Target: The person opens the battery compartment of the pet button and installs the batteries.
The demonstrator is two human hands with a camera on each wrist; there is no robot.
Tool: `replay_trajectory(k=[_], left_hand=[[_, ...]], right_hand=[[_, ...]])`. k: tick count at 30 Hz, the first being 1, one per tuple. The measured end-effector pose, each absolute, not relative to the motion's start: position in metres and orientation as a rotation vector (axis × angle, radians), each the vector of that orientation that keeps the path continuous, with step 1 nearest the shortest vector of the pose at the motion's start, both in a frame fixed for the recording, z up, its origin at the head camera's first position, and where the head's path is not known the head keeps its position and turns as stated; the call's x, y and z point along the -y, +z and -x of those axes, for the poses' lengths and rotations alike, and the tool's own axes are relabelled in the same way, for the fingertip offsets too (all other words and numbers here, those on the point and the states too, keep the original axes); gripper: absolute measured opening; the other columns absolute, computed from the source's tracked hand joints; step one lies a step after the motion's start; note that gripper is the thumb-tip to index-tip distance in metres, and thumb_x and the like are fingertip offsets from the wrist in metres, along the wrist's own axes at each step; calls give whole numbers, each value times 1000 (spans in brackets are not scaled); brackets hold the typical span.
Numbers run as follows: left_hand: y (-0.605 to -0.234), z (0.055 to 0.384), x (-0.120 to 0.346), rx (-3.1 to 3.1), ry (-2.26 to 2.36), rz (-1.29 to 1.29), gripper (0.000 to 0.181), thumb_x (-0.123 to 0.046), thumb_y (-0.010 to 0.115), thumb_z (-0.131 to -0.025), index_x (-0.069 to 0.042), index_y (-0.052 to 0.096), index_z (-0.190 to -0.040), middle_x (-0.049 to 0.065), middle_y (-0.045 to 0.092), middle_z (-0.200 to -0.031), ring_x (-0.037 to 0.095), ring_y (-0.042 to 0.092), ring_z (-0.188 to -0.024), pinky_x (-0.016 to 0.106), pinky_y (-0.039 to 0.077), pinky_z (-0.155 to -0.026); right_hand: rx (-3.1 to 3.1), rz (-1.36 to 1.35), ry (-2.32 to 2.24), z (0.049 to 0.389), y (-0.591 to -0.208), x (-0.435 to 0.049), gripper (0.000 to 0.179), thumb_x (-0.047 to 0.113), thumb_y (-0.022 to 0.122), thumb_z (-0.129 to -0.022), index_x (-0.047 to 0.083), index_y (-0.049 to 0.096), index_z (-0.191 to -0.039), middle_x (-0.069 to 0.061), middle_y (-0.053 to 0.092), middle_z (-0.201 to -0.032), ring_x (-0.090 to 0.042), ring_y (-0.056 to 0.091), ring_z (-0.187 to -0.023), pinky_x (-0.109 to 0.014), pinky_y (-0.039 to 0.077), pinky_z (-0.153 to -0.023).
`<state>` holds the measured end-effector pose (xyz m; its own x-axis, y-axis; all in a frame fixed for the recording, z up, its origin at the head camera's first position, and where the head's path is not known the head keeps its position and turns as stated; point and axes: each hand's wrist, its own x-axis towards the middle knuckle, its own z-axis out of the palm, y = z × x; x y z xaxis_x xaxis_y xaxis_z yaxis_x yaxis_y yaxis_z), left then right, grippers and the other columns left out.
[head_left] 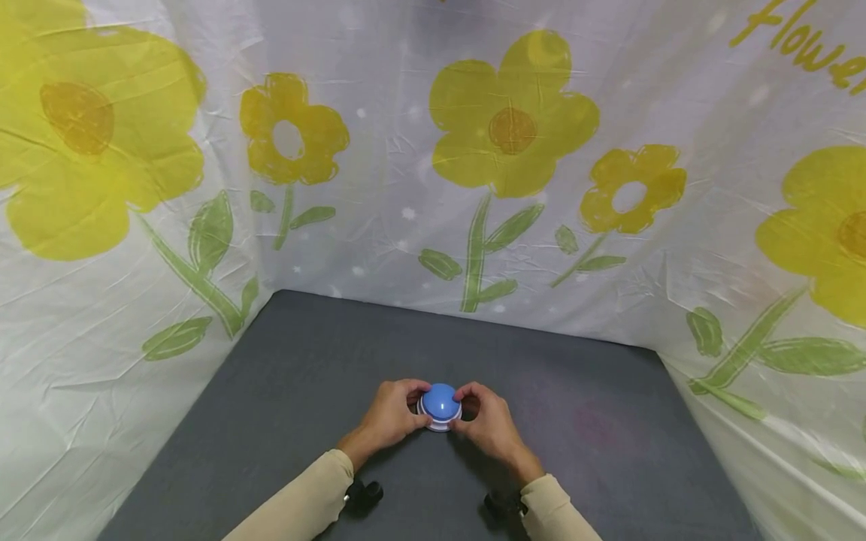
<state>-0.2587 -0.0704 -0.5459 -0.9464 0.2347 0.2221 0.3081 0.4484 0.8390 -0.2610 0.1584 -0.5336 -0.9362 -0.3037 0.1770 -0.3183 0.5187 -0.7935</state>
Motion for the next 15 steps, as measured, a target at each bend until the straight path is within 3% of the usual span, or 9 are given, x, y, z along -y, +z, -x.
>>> replay_trajectory(k=[10,15], left_hand=[[-551,258,70,2557,-1537,550,52,1,95,-79,4,73,-126,21,75,-125,32,78,-112,43,66,-100],[-544,260,79,2546,-1479,544,52,2,87,-84,4,70,-134,22,71,-131,38,73,-120,49,64,-104]], right_hand=[[2742,-585,1375,260,-534,-157,41,-6,91,-80,5,69,-113,-17,76,-121,-34,79,-111,-48,67,-97],[2754,-622,1190,261,-526,-163,32,0,85,-88,5,71,-116,-13,75,-119,-32,76,-114,-51,66,-98]])
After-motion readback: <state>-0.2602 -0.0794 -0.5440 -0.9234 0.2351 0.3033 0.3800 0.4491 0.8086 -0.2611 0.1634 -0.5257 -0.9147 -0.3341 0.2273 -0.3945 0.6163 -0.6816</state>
